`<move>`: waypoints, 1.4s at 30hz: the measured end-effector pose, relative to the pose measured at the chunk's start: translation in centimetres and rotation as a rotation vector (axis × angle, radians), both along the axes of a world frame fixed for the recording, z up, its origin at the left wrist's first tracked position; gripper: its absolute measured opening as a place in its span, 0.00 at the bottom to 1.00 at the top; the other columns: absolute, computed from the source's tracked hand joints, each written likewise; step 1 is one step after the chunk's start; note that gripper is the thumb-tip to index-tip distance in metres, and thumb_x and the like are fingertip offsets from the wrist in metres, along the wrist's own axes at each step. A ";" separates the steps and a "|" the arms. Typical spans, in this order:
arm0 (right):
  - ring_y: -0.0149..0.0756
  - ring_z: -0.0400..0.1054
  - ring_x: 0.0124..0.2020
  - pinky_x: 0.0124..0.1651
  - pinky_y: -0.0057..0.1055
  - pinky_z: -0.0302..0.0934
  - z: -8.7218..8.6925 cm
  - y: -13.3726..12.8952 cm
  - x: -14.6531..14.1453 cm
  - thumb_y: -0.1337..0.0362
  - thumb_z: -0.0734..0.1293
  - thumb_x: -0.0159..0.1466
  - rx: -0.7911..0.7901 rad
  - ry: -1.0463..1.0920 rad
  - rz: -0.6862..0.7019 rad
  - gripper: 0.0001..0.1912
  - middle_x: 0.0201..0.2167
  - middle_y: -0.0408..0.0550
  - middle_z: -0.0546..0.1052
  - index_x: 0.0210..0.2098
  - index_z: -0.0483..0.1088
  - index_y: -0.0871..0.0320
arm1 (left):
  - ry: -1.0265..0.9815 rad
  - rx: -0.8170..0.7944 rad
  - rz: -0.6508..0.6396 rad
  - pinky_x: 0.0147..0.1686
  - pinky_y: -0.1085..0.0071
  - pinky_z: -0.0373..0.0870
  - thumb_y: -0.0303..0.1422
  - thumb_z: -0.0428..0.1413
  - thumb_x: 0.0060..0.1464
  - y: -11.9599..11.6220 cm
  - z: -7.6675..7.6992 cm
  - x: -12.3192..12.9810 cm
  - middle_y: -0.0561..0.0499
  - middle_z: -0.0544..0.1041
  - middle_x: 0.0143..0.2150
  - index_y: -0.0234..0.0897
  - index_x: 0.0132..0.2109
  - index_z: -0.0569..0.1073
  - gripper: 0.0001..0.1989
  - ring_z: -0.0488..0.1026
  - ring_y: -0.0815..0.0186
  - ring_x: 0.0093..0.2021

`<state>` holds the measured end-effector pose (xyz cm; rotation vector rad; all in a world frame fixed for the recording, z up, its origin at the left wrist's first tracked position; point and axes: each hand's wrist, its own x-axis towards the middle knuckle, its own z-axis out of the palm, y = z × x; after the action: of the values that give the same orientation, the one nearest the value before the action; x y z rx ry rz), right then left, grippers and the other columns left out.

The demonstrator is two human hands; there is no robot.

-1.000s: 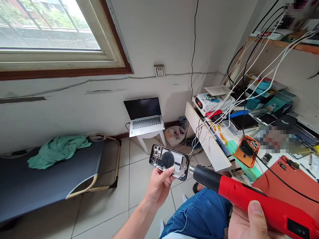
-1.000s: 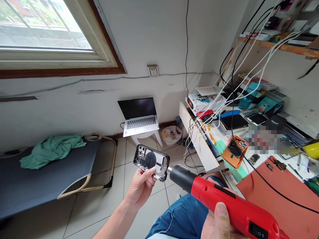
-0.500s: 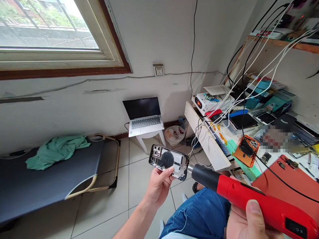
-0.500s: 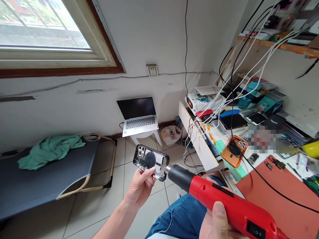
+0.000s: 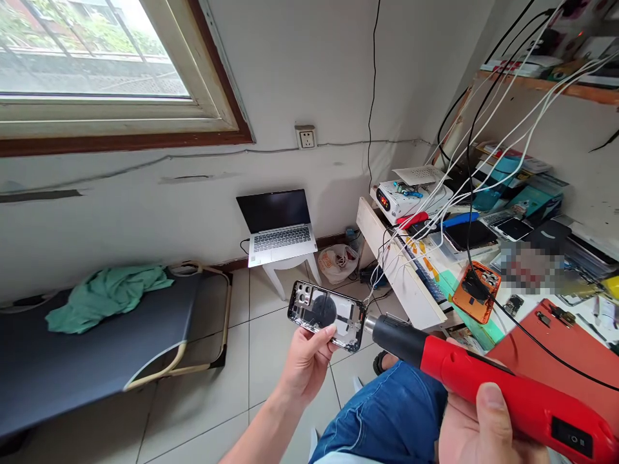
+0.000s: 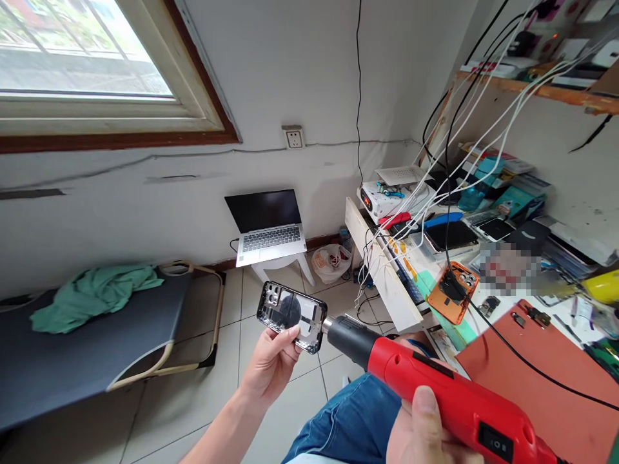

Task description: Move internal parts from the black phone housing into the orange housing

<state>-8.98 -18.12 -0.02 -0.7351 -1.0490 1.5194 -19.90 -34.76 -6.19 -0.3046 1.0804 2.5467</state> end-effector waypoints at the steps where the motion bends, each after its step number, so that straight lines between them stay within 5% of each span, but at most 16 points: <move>1: 0.58 0.82 0.52 0.49 0.60 0.82 0.1 0.0 -0.2 0.65 0.84 0.56 0.010 0.008 0.001 0.16 0.46 0.53 0.85 0.39 0.78 0.58 | 0.002 -0.001 -0.003 0.28 0.80 0.75 0.34 0.82 0.40 0.0 0.1 0.0 0.52 0.83 0.31 0.34 0.39 0.80 0.23 0.76 0.73 0.26; 30: 0.54 0.83 0.50 0.48 0.56 0.83 0.6 0.3 -0.3 0.61 0.84 0.58 0.039 0.026 0.028 0.15 0.44 0.51 0.85 0.40 0.80 0.58 | 0.004 -0.001 -0.018 0.30 0.81 0.76 0.34 0.83 0.39 0.2 0.6 -0.1 0.52 0.83 0.31 0.34 0.38 0.80 0.23 0.76 0.74 0.27; 42: 0.45 0.83 0.38 0.33 0.40 0.82 0.9 0.4 -0.2 0.61 0.86 0.54 -0.021 0.069 0.008 0.19 0.40 0.48 0.85 0.41 0.82 0.59 | -0.014 0.014 -0.009 0.32 0.80 0.78 0.33 0.83 0.38 0.2 0.5 -0.1 0.51 0.84 0.32 0.34 0.40 0.81 0.24 0.80 0.71 0.29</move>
<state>-9.22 -17.67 0.87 -0.6891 -0.9873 1.5534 -20.05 -34.51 -5.66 -0.3136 1.0565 2.5394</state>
